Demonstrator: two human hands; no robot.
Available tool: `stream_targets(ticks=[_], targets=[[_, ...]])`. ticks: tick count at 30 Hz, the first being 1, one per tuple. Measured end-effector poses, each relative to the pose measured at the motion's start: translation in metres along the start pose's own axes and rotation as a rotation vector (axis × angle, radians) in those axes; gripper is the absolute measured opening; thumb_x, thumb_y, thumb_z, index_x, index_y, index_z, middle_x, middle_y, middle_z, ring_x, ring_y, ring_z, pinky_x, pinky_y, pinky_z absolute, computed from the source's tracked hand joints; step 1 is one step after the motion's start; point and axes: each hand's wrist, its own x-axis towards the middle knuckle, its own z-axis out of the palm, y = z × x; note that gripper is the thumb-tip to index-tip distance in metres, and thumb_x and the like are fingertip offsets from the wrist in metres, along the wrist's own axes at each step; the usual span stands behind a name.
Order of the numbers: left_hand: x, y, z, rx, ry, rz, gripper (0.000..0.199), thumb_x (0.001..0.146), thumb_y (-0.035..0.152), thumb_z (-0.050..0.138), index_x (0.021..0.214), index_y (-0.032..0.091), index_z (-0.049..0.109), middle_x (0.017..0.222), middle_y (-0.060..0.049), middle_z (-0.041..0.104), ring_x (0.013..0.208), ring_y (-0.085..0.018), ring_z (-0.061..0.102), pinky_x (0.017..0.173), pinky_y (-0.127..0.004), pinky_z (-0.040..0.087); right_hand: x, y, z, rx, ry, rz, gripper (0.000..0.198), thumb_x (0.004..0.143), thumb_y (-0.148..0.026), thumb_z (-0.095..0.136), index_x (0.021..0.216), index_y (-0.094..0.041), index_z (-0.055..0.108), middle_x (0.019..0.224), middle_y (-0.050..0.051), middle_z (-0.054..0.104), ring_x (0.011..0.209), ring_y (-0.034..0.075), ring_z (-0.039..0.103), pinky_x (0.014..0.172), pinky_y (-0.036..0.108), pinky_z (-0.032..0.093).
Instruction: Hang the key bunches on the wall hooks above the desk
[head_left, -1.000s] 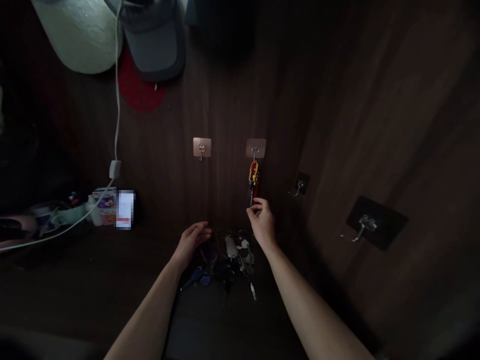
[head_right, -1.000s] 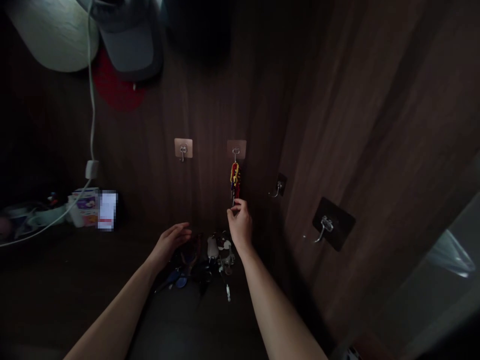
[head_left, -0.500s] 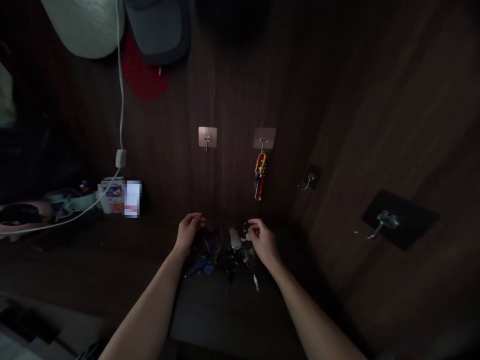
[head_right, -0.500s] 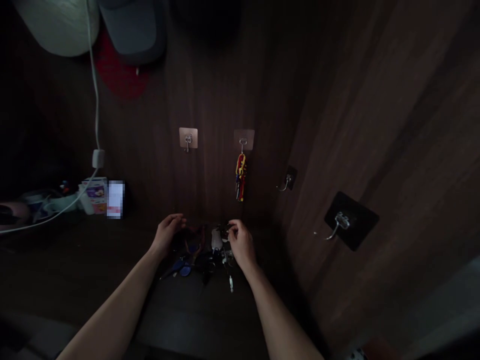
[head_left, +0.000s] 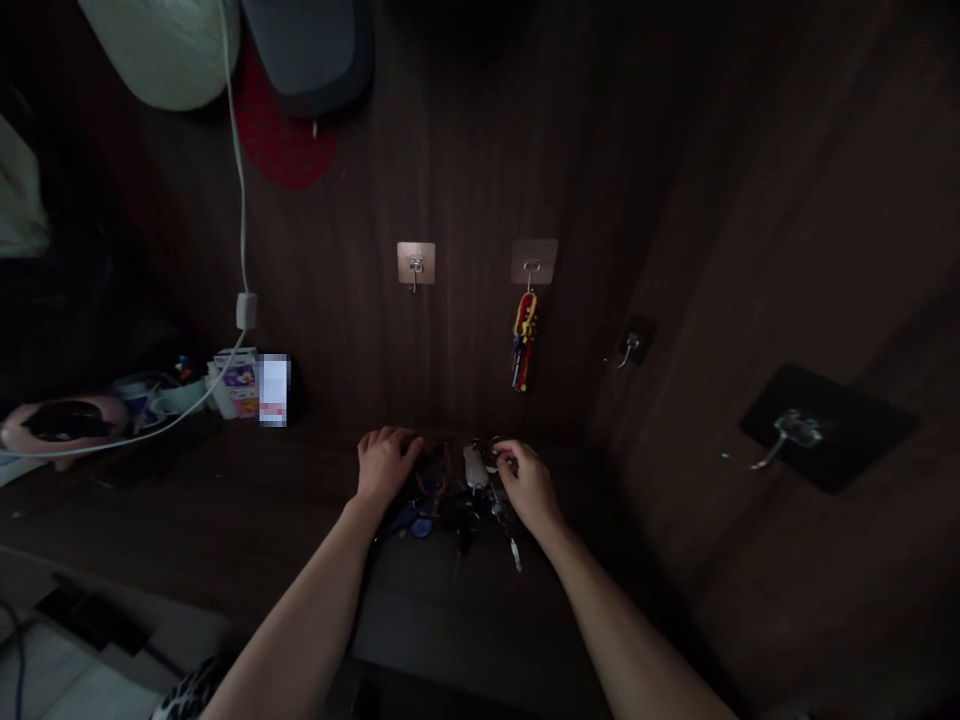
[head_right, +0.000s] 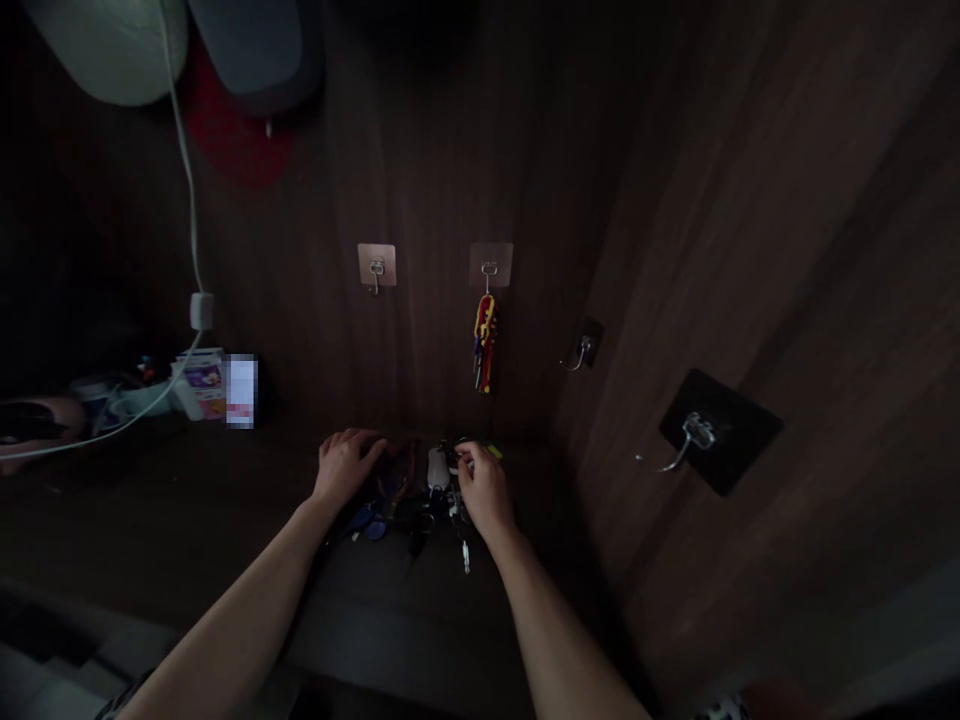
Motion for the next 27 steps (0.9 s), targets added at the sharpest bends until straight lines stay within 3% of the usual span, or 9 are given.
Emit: stream_targets(ticks=[8, 17, 27], targets=[[0.000, 0.001, 0.006, -0.012, -0.008, 0.060, 0.020, 0.081, 0.039, 0.054, 0.084, 0.025, 0.068, 0.095, -0.006, 0.067, 0.098, -0.026, 0.054, 0.098, -0.043, 0.027, -0.002, -0.004, 0.003, -0.038, -0.018, -0.009, 0.022, 0.077, -0.018, 0.042, 0.089, -0.023, 0.060, 0.081, 0.003, 0.063, 0.073, 0.018, 0.057, 0.069, 0.031, 0.045], [0.000, 0.021, 0.000, -0.372, -0.032, 0.265, 0.018, 0.082, 0.035, 0.054, 0.080, 0.022, 0.066, 0.085, -0.004, 0.067, 0.087, -0.020, 0.058, 0.090, -0.035, 0.037, -0.003, -0.019, 0.005, 0.039, -0.023, -0.069, 0.020, 0.081, -0.018, 0.045, 0.086, -0.024, 0.063, 0.085, 0.004, 0.065, 0.086, 0.020, 0.058, 0.079, 0.034, 0.045], [-0.007, 0.036, -0.007, -0.579, -0.098, 0.282, 0.016, 0.079, 0.035, 0.059, 0.083, 0.022, 0.068, 0.100, -0.006, 0.061, 0.101, -0.021, 0.052, 0.091, -0.035, 0.040, -0.002, -0.040, 0.015, 0.236, -0.067, -0.080, 0.012, 0.079, -0.027, 0.056, 0.080, -0.023, 0.068, 0.082, 0.004, 0.065, 0.081, 0.018, 0.059, 0.074, 0.030, 0.045]])
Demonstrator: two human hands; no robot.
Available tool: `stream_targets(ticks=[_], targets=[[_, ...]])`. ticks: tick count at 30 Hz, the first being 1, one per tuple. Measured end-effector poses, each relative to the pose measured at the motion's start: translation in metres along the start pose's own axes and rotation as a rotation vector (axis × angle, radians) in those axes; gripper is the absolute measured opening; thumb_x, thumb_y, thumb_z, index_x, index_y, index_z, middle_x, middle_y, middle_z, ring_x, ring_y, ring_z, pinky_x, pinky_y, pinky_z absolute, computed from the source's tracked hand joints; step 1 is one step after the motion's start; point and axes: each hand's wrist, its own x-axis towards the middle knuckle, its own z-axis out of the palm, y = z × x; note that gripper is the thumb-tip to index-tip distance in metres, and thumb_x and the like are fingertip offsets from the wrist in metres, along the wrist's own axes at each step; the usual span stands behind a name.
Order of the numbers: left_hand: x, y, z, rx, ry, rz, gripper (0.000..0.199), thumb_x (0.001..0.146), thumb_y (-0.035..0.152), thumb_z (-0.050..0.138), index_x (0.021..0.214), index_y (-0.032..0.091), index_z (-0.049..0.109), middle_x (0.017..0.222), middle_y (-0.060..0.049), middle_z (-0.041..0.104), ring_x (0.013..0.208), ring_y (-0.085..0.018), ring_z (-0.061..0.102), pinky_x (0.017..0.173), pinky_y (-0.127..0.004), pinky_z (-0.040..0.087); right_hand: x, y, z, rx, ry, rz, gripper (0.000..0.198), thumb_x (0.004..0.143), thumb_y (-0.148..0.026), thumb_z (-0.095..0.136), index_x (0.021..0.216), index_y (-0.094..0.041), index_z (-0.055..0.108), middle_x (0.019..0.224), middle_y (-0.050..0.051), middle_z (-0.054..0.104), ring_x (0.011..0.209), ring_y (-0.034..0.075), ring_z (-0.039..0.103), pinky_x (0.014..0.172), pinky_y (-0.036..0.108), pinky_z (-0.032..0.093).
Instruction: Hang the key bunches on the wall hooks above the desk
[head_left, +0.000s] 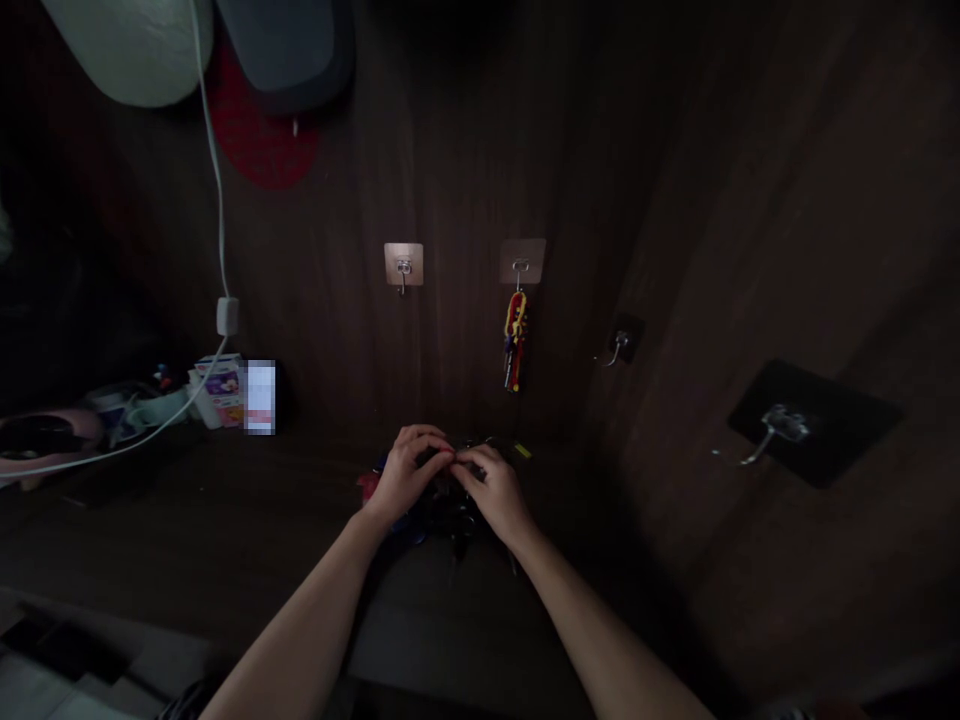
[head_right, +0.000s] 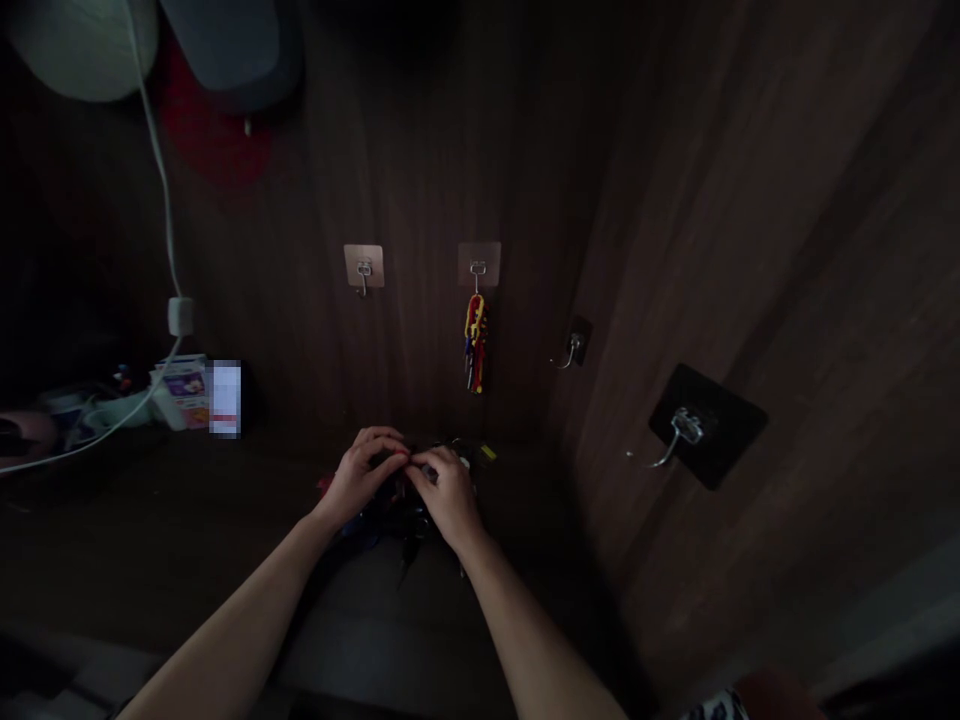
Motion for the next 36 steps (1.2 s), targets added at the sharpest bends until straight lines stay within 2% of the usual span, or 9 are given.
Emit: stream_targets(ticks=[3, 9, 13, 16, 22, 25, 29, 33, 36], targets=[[0.000, 0.001, 0.000, 0.003, 0.001, 0.012, 0.015, 0.079, 0.034, 0.059, 0.082, 0.022, 0.067, 0.099, -0.006, 0.061, 0.100, -0.021, 0.052, 0.090, -0.034, 0.040, 0.000, -0.001, 0.001, 0.086, -0.041, 0.053, 0.018, 0.080, -0.030, 0.051, 0.074, -0.022, 0.066, 0.078, 0.002, 0.064, 0.078, 0.017, 0.058, 0.071, 0.028, 0.044], [0.000, 0.001, 0.000, -0.025, 0.010, 0.016, 0.014, 0.078, 0.032, 0.060, 0.081, 0.021, 0.068, 0.098, -0.006, 0.063, 0.100, -0.021, 0.053, 0.090, -0.033, 0.041, -0.001, -0.001, 0.004, 0.255, -0.099, 0.196, 0.018, 0.075, -0.037, 0.057, 0.077, -0.022, 0.066, 0.069, -0.003, 0.064, 0.062, 0.014, 0.055, 0.059, 0.024, 0.041], [0.000, 0.001, -0.001, -0.109, -0.016, -0.065, 0.024, 0.083, 0.035, 0.053, 0.096, 0.022, 0.067, 0.102, -0.005, 0.065, 0.101, -0.021, 0.055, 0.092, -0.032, 0.040, 0.001, -0.005, 0.000, 0.346, -0.053, 0.273, 0.019, 0.073, -0.038, 0.060, 0.074, -0.021, 0.069, 0.066, -0.002, 0.065, 0.062, 0.015, 0.057, 0.059, 0.025, 0.042], [0.000, 0.004, 0.000, -0.225, -0.107, -0.158, 0.033, 0.087, 0.038, 0.044, 0.107, 0.021, 0.064, 0.105, -0.004, 0.067, 0.100, -0.020, 0.058, 0.091, -0.030, 0.041, 0.004, -0.007, -0.005, 0.466, 0.030, 0.335, 0.021, 0.069, -0.040, 0.064, 0.075, -0.021, 0.071, 0.073, 0.001, 0.069, 0.071, 0.017, 0.061, 0.066, 0.027, 0.046], [-0.004, 0.007, 0.005, -0.279, -0.302, -0.134, 0.032, 0.086, 0.038, 0.046, 0.101, 0.021, 0.069, 0.104, -0.003, 0.068, 0.100, -0.021, 0.056, 0.097, -0.031, 0.035, 0.007, -0.010, -0.012, 0.595, 0.102, 0.361, 0.023, 0.065, -0.041, 0.069, 0.079, -0.022, 0.072, 0.085, 0.003, 0.071, 0.082, 0.019, 0.063, 0.075, 0.031, 0.047], [-0.004, 0.006, 0.007, -0.316, -0.366, -0.185, 0.035, 0.085, 0.039, 0.047, 0.103, 0.017, 0.067, 0.100, -0.004, 0.068, 0.095, -0.021, 0.057, 0.093, -0.032, 0.038, 0.007, -0.014, -0.012, 0.618, 0.112, 0.389, 0.025, 0.063, -0.041, 0.070, 0.079, -0.022, 0.072, 0.078, 0.002, 0.071, 0.075, 0.017, 0.063, 0.069, 0.028, 0.048], [-0.003, 0.003, 0.006, -0.488, -0.426, -0.231, 0.036, 0.086, 0.040, 0.046, 0.102, 0.015, 0.065, 0.098, -0.005, 0.067, 0.092, -0.019, 0.057, 0.085, -0.030, 0.042, 0.007, -0.018, -0.012, 0.698, 0.121, 0.405, 0.027, 0.061, -0.042, 0.072, 0.079, -0.022, 0.072, 0.073, 0.001, 0.070, 0.068, 0.016, 0.061, 0.062, 0.027, 0.048], [-0.003, 0.003, 0.005, -0.659, -0.434, -0.353, 0.033, 0.079, 0.040, 0.058, 0.101, 0.015, 0.062, 0.087, -0.004, 0.067, 0.071, -0.012, 0.057, 0.064, -0.022, 0.042, 0.009, -0.012, -0.014, 0.731, 0.166, 0.426, 0.028, 0.062, -0.042, 0.072, 0.082, -0.021, 0.071, 0.075, 0.001, 0.069, 0.065, 0.013, 0.057, 0.058, 0.024, 0.045], [-0.004, 0.005, 0.004, -0.736, -0.429, -0.398, 0.035, 0.076, 0.039, 0.062, 0.101, 0.014, 0.062, 0.087, -0.004, 0.067, 0.066, -0.011, 0.056, 0.059, -0.020, 0.039, 0.009, -0.005, -0.015, 0.715, 0.207, 0.443, 0.028, 0.064, -0.041, 0.071, 0.083, -0.022, 0.071, 0.076, 0.001, 0.069, 0.064, 0.011, 0.055, 0.057, 0.023, 0.043]])
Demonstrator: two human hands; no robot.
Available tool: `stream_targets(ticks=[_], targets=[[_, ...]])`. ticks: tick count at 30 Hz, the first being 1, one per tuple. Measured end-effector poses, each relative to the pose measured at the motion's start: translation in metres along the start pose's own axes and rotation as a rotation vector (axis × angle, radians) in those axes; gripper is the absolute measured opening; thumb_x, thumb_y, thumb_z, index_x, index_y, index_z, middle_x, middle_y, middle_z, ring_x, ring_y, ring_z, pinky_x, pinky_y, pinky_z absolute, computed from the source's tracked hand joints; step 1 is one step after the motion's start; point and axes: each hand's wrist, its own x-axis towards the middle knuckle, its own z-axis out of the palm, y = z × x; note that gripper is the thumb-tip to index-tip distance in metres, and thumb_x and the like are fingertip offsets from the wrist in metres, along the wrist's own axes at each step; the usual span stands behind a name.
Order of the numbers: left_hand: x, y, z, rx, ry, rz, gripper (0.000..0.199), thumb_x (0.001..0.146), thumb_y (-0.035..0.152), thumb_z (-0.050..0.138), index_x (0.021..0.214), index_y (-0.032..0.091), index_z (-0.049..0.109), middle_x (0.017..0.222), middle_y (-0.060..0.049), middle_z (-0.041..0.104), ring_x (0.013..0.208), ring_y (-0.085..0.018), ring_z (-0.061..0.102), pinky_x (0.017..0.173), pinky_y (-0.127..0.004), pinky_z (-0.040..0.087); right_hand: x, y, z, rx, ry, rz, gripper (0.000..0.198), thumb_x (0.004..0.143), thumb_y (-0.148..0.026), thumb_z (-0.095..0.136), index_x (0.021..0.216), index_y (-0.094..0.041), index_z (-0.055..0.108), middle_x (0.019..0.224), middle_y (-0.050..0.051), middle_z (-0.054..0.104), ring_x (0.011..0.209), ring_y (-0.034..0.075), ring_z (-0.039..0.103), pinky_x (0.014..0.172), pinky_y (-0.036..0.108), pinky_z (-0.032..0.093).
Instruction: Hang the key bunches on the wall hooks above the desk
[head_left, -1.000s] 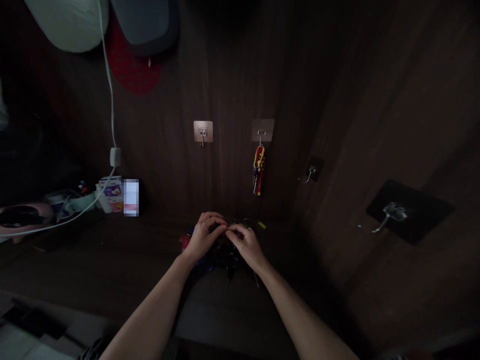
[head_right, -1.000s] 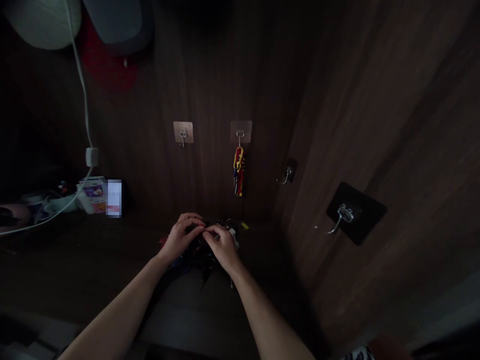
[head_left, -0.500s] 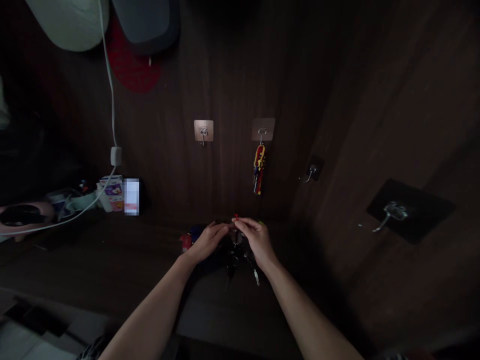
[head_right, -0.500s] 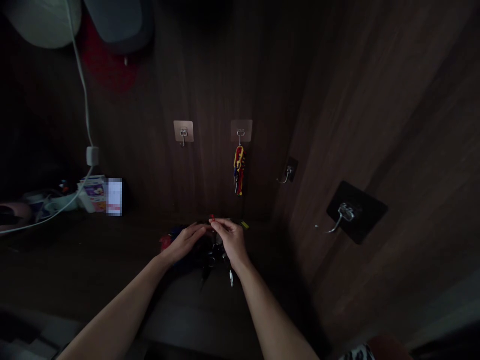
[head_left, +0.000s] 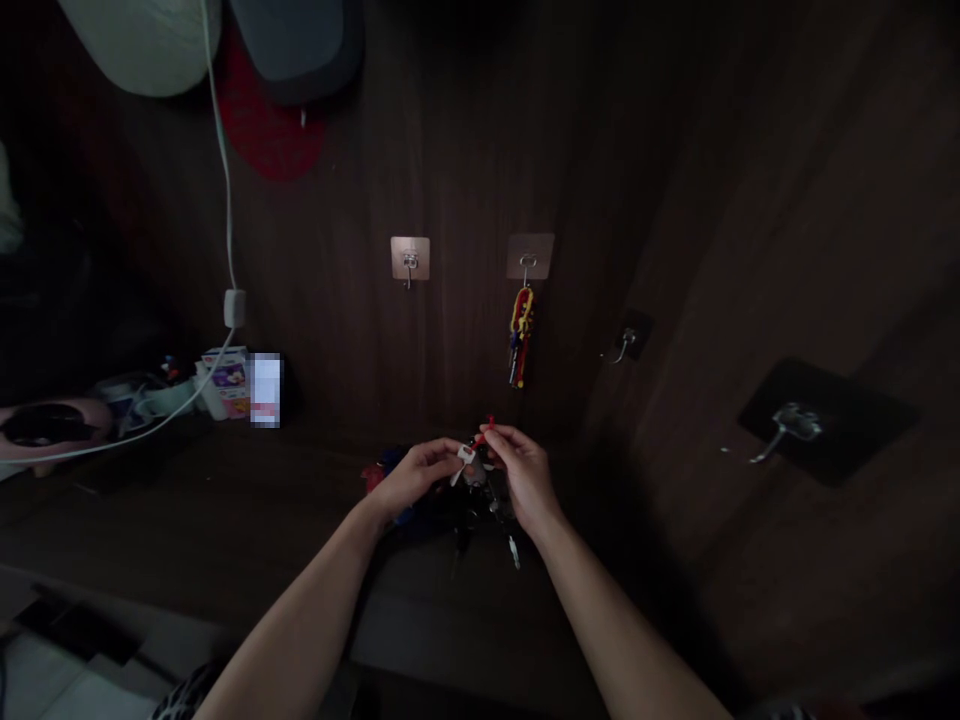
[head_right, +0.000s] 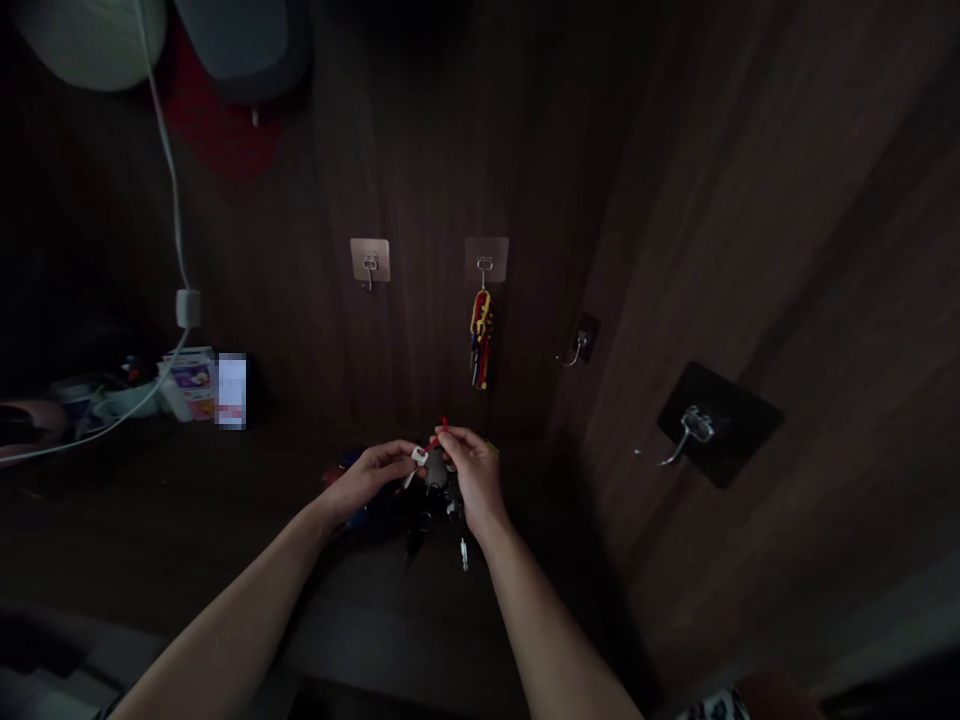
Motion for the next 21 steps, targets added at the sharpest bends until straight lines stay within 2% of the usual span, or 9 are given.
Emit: stream_targets(ticks=[6, 10, 14, 21], targets=[[-0.0018, 0.0024, 0.0015, -0.140, -0.024, -0.022, 0.037, 0.077, 0.033, 0.063, 0.109, 0.014, 0.063, 0.093, -0.007, 0.069, 0.085, -0.017, 0.062, 0.074, -0.025, 0.043, 0.0042, 0.0034, -0.0043, 0.030, 0.034, 0.019, 0.029, 0.062, -0.041, 0.072, 0.083, -0.021, 0.070, 0.075, 0.002, 0.069, 0.060, 0.010, 0.053, 0.053, 0.021, 0.039], [-0.0019, 0.0003, 0.0005, -0.142, -0.047, -0.054, 0.038, 0.077, 0.034, 0.063, 0.110, 0.015, 0.062, 0.095, -0.008, 0.069, 0.086, -0.017, 0.063, 0.074, -0.026, 0.044, 0.0030, 0.0009, -0.0040, 0.053, 0.021, 0.026, 0.030, 0.062, -0.040, 0.073, 0.084, -0.021, 0.069, 0.076, 0.002, 0.069, 0.061, 0.010, 0.054, 0.054, 0.022, 0.040], [-0.0007, -0.0013, -0.0010, -0.099, -0.043, -0.029, 0.042, 0.072, 0.031, 0.068, 0.111, 0.017, 0.061, 0.101, -0.007, 0.067, 0.084, -0.015, 0.062, 0.073, -0.025, 0.044, 0.0007, -0.0019, -0.0028, 0.078, 0.009, 0.020, 0.029, 0.062, -0.038, 0.073, 0.085, -0.021, 0.068, 0.078, 0.002, 0.070, 0.063, 0.010, 0.055, 0.057, 0.022, 0.041], [0.0036, -0.0023, -0.0022, -0.059, 0.029, 0.019, 0.048, 0.066, 0.022, 0.073, 0.111, 0.018, 0.059, 0.091, -0.004, 0.067, 0.077, -0.012, 0.062, 0.074, -0.026, 0.046, 0.0019, -0.0008, -0.0029, 0.116, -0.007, 0.010, 0.027, 0.062, -0.037, 0.074, 0.082, -0.021, 0.065, 0.076, 0.001, 0.069, 0.062, 0.011, 0.054, 0.058, 0.024, 0.043]])
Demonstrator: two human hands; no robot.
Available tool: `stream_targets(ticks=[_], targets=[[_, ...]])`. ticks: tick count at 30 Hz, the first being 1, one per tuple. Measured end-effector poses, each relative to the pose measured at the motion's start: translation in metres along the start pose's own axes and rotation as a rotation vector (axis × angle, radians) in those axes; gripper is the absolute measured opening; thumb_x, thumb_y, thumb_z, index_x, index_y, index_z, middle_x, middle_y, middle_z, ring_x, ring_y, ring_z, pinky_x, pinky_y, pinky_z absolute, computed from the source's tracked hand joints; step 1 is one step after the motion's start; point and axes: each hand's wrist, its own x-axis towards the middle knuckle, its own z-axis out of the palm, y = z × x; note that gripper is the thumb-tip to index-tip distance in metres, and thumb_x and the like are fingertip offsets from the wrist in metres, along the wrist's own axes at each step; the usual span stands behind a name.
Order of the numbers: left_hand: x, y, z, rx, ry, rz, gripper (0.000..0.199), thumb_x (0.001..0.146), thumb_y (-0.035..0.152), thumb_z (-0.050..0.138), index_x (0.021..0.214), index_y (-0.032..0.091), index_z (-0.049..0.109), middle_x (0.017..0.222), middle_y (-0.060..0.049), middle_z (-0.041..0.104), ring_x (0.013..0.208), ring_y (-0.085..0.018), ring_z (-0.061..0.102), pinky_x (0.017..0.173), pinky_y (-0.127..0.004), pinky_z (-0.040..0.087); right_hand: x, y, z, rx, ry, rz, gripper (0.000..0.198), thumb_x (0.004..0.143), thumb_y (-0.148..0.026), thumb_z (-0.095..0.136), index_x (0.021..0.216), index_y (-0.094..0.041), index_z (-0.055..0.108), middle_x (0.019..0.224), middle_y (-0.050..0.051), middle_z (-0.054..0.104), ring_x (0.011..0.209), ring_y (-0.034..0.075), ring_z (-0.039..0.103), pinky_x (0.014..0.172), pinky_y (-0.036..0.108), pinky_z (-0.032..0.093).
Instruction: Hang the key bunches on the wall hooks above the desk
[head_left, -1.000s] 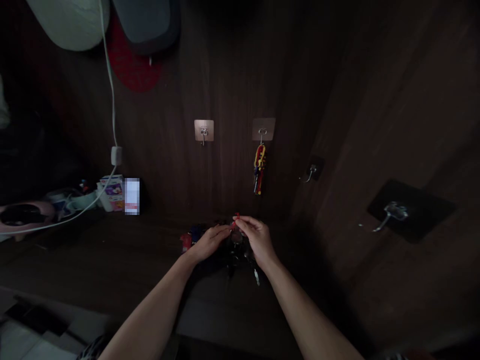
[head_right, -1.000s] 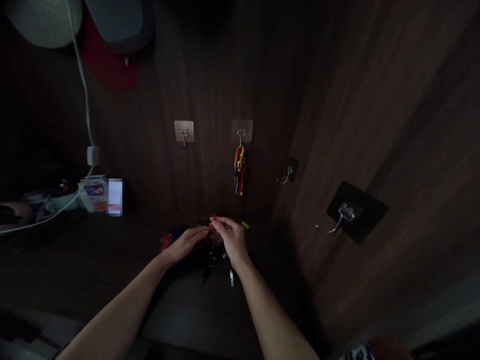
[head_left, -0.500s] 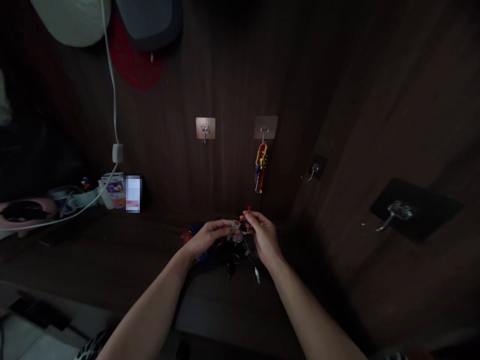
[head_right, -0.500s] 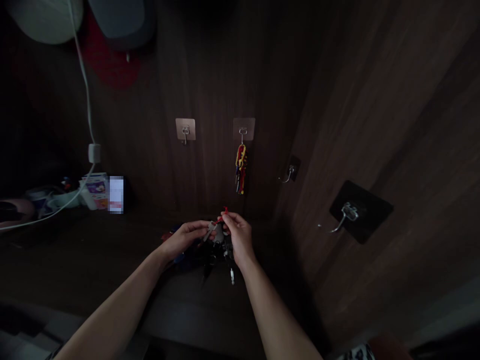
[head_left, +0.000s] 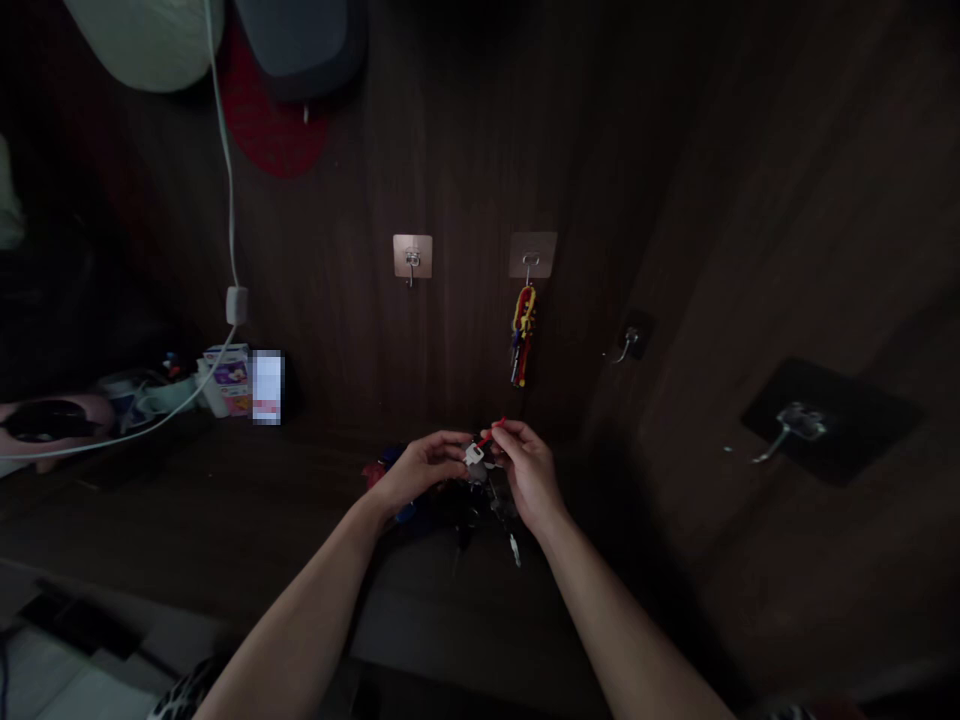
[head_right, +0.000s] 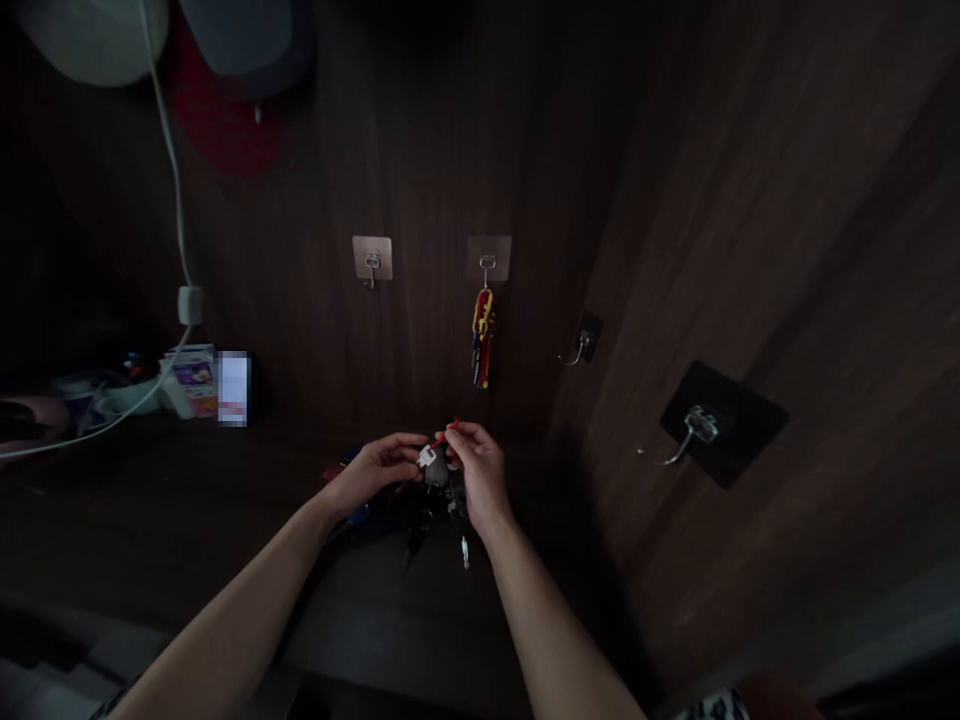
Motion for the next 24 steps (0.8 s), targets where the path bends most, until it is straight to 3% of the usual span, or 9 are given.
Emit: stream_targets(ticks=[5, 12, 15, 19, 24], targets=[[0.000, 0.000, 0.001, 0.007, 0.002, 0.000, 0.047, 0.065, 0.023, 0.075, 0.109, 0.017, 0.060, 0.093, -0.005, 0.068, 0.078, -0.013, 0.063, 0.075, -0.026, 0.047, 0.000, 0.000, 0.000, 0.030, -0.012, 0.007, 0.026, 0.063, -0.037, 0.073, 0.081, -0.021, 0.064, 0.078, 0.001, 0.068, 0.061, 0.010, 0.052, 0.057, 0.023, 0.043], [0.001, -0.003, -0.002, 0.066, 0.045, 0.007, 0.042, 0.070, 0.030, 0.070, 0.108, 0.016, 0.060, 0.095, -0.007, 0.068, 0.079, -0.015, 0.064, 0.066, -0.023, 0.047, -0.002, -0.004, 0.001, -0.018, 0.028, -0.059, 0.026, 0.064, -0.038, 0.072, 0.080, -0.021, 0.062, 0.066, -0.003, 0.062, 0.058, 0.010, 0.053, 0.054, 0.022, 0.039], [0.002, -0.005, -0.006, 0.136, 0.150, 0.043, 0.036, 0.073, 0.032, 0.065, 0.105, 0.016, 0.060, 0.093, -0.005, 0.069, 0.078, -0.015, 0.064, 0.074, -0.027, 0.048, -0.001, -0.008, 0.000, -0.062, 0.062, -0.083, 0.026, 0.064, -0.039, 0.072, 0.078, -0.021, 0.060, 0.067, -0.002, 0.062, 0.059, 0.011, 0.054, 0.054, 0.022, 0.039], [0.003, -0.006, -0.012, 0.401, 0.340, 0.133, 0.027, 0.076, 0.033, 0.058, 0.098, 0.018, 0.062, 0.088, -0.004, 0.069, 0.076, -0.016, 0.065, 0.075, -0.029, 0.049, 0.001, -0.014, -0.003, -0.121, 0.082, -0.114, 0.024, 0.065, -0.041, 0.070, 0.074, -0.022, 0.059, 0.066, -0.001, 0.063, 0.061, 0.013, 0.055, 0.055, 0.024, 0.040], [0.002, -0.007, -0.017, 0.667, 0.426, 0.242, 0.020, 0.078, 0.030, 0.053, 0.094, 0.023, 0.064, 0.091, -0.001, 0.070, 0.088, -0.017, 0.064, 0.082, -0.028, 0.047, 0.006, -0.022, -0.004, -0.247, 0.107, -0.215, 0.020, 0.064, -0.037, 0.069, 0.070, -0.021, 0.059, 0.067, -0.001, 0.062, 0.066, 0.014, 0.055, 0.063, 0.026, 0.042]])
